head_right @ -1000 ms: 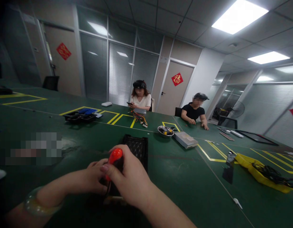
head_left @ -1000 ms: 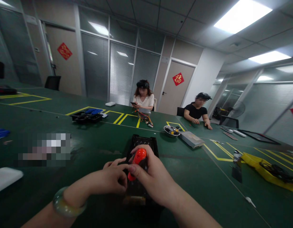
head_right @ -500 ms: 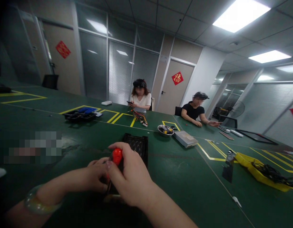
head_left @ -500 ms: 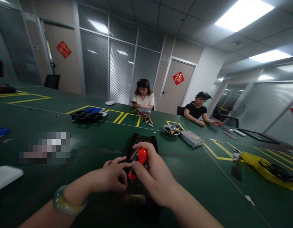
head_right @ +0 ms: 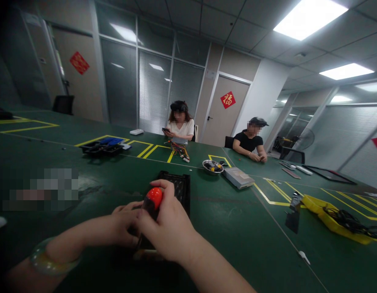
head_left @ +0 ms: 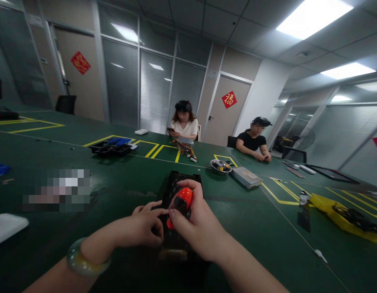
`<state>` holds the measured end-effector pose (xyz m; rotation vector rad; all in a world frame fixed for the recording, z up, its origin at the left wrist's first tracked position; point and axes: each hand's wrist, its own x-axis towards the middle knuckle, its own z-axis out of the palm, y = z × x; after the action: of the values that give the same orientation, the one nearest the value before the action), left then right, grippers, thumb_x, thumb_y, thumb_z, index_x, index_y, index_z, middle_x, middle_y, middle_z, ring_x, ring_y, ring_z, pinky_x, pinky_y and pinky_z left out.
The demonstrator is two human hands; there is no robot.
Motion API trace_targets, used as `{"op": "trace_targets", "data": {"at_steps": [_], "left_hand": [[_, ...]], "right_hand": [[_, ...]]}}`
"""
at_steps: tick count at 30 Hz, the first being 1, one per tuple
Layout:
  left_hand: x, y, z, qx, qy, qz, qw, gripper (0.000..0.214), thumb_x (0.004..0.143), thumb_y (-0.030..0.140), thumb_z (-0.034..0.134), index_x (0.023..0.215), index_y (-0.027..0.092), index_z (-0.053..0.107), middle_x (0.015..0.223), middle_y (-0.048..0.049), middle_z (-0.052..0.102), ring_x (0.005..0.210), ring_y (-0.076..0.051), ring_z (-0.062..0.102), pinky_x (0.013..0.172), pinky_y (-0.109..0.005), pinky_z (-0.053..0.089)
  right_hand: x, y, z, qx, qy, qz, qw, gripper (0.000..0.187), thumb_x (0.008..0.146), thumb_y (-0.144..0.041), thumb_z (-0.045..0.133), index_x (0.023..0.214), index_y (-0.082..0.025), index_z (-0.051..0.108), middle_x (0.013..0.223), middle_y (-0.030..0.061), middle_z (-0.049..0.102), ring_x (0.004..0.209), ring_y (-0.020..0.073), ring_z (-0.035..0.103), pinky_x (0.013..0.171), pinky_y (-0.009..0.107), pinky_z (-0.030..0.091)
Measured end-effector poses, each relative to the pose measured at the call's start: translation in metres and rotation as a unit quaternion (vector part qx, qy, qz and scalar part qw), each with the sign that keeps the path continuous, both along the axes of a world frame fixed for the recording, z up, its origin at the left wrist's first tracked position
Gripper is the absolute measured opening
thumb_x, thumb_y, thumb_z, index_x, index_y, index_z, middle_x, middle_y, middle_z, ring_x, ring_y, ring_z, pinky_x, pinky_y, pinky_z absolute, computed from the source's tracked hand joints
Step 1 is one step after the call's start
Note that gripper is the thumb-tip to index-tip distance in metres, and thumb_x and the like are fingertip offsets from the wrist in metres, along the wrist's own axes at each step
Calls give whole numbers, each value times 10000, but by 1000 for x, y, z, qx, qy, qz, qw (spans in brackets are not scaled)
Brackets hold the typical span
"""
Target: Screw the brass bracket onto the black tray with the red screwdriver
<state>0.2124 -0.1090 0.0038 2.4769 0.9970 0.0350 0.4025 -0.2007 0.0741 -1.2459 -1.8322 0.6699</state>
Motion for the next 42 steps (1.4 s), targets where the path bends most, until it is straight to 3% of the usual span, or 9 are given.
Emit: {"op": "trace_targets", "data": {"at_steps": [4,7,10,16,22,27,33,42], "left_hand": [[0,-1,0,-41,2,22,999,144,721,349,674,833,294,747,1393,5,557,1478,-388,102,1143,-602,139],[1,-1,1,-43,1,17,999,171,719,348,673,863,300,749,1386,0,563,1474,-394,104,1136,-614,130],[1,0,0,-39,-1,16,999,157,718,359,684,845,299,753,1368,-6,577,1466,-408,119,1128,-629,133],[2,0,-2,-32,8,19,999,112,721,362,695,794,310,762,1375,16,573,1471,-408,110,1131,-636,124],[2,2,0,-33,36,16,999,155,729,428,708,833,330,768,1557,56,358,1476,-403,78,1130,-634,104],[1,4,3,-40,51,-10,998,192,773,485,674,887,365,769,1577,68,316,1479,-394,38,1114,-660,65],[3,4,4,-39,54,2,998,205,792,510,660,882,353,757,1569,54,336,1482,-363,62,1117,-634,79],[6,2,7,-29,63,8,998,250,832,537,609,879,336,751,1561,49,355,1482,-353,91,1119,-613,91]], "right_hand": [[-1,6,-5,-42,1,13,999,337,844,-378,690,1105,-248,520,904,-3,640,790,188,608,707,309,495],[-1,9,-4,-35,-14,8,999,265,811,-349,735,994,-243,576,929,-8,647,828,184,604,727,293,482],[2,9,-2,-21,-25,-12,999,266,800,-354,750,989,-240,601,964,3,654,858,188,604,732,287,476],[5,8,2,-24,-49,-16,998,213,834,-368,693,961,-222,603,841,1,669,746,177,607,658,281,460],[16,9,10,16,-38,-50,998,124,841,-309,640,869,-204,581,806,-3,647,735,171,593,663,287,442],[38,15,19,43,-34,-87,995,111,803,-272,634,856,-198,571,787,-9,614,736,173,570,671,296,419],[50,26,18,28,-89,-109,990,91,783,-269,607,787,-193,556,718,-14,572,679,159,520,637,294,387],[42,32,7,-21,-127,-65,990,109,790,-279,609,848,-191,584,790,5,651,704,168,566,630,295,391]]}}
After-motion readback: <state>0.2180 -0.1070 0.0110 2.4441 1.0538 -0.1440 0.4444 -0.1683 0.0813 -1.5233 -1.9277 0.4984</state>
